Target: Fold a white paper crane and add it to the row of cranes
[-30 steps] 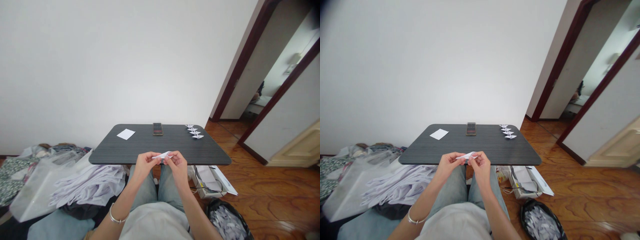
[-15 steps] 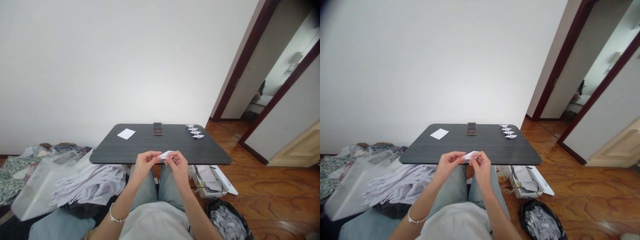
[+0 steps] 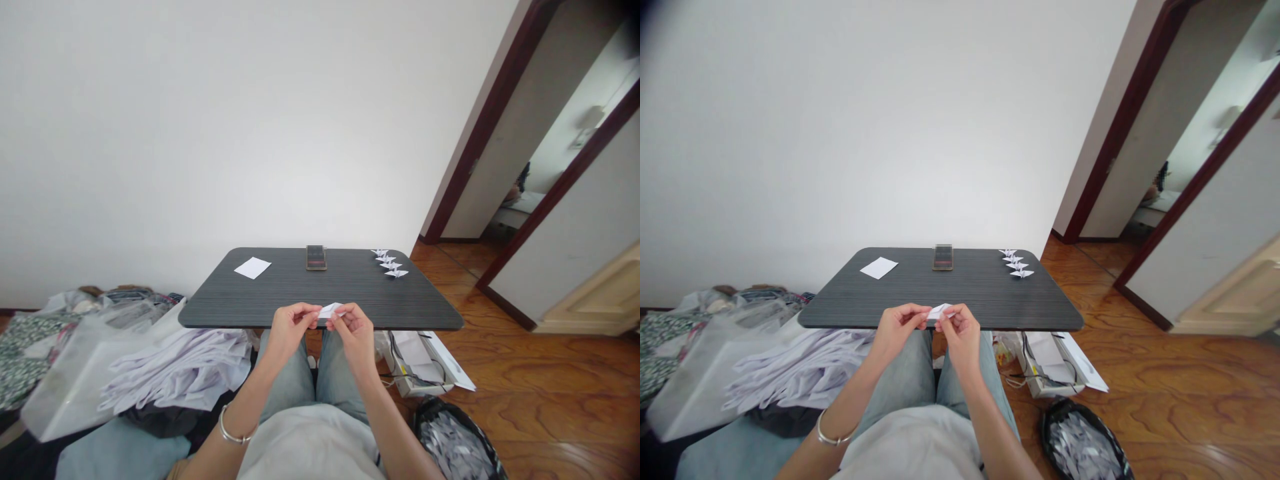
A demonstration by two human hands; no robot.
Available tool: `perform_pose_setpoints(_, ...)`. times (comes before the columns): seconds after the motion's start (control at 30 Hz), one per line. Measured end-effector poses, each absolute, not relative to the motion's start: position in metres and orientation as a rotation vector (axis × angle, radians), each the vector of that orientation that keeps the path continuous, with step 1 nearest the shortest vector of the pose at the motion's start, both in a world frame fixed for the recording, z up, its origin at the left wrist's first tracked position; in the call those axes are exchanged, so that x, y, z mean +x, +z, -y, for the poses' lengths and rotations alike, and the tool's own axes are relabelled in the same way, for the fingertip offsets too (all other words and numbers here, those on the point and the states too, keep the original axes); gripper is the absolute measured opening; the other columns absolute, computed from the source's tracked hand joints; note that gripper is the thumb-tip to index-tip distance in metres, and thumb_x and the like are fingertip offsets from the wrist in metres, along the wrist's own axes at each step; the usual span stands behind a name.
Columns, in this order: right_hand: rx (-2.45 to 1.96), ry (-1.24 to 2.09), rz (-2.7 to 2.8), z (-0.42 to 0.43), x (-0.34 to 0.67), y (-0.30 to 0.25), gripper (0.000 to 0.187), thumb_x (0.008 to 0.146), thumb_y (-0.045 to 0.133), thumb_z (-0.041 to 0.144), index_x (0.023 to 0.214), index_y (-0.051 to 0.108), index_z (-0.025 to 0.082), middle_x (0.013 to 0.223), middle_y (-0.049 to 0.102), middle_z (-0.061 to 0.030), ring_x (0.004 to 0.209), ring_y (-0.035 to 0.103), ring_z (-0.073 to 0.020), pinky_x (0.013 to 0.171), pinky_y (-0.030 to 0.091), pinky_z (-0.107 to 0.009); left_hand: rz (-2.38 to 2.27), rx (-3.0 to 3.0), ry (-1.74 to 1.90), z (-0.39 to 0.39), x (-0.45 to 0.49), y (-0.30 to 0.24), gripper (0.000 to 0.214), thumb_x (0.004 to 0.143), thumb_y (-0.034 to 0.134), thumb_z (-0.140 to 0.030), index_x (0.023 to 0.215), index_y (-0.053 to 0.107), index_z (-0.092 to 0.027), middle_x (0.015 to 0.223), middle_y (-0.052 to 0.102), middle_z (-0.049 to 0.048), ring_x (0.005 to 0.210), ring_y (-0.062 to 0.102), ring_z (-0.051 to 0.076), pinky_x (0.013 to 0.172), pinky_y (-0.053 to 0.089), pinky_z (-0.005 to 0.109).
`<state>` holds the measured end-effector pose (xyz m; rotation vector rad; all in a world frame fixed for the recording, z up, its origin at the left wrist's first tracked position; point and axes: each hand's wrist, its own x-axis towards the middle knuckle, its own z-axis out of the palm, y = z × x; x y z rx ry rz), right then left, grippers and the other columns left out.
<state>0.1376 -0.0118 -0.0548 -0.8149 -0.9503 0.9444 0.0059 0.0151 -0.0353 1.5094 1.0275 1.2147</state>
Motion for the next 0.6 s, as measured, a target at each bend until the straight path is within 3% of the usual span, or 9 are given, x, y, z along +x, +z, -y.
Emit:
perform_pose_setpoints(0.27,-0.820,0.929,0.923,0.0097,0.1387,-0.0556,0.018,0.069,0.068,0.029,0.073,0.055,0.018,0.061,0.062,0.0026,0.051,0.057,-0.0102,0.052,0.047,-0.022,-1.030,1.560,1.270,-0.0124,0.0067,-0.0332,0.021,0.075,0.058,-0.023,0.088,0.070,-0.013,0.075,0.071,0.0053,0.064,0.064,0.015,0.065,0.050,0.025)
perform_pose_setpoints(0.4,-0.809,0.912,0.889,0.0081,0.1424,-0.0558,0.017,0.069,0.068,0.029,0.073,0.055,0.018,0.061,0.062,0.0024,0.051,0.057,-0.0100,0.053,0.047,-0.022,-0.945,1.505,1.278,-0.0152,0.0044,-0.0376,0.030,0.068,0.067,-0.022,0.096,0.067,-0.014,0.088,0.071,0.0068,0.076,0.065,0.016,0.074,0.050,0.026)
perform_pose_setpoints(0.6,-0.804,0.911,0.890,0.0101,0.1435,-0.0535,0.016,0.070,0.068,0.028,0.073,0.056,0.018,0.061,0.062,0.0025,0.052,0.057,-0.0094,0.053,0.047,-0.021,-0.961,1.379,1.240,-0.0172,0.0018,-0.0370,0.024,0.063,0.072,-0.023,0.084,0.070,-0.012,0.070,0.071,0.0045,0.065,0.065,0.015,0.066,0.050,0.024)
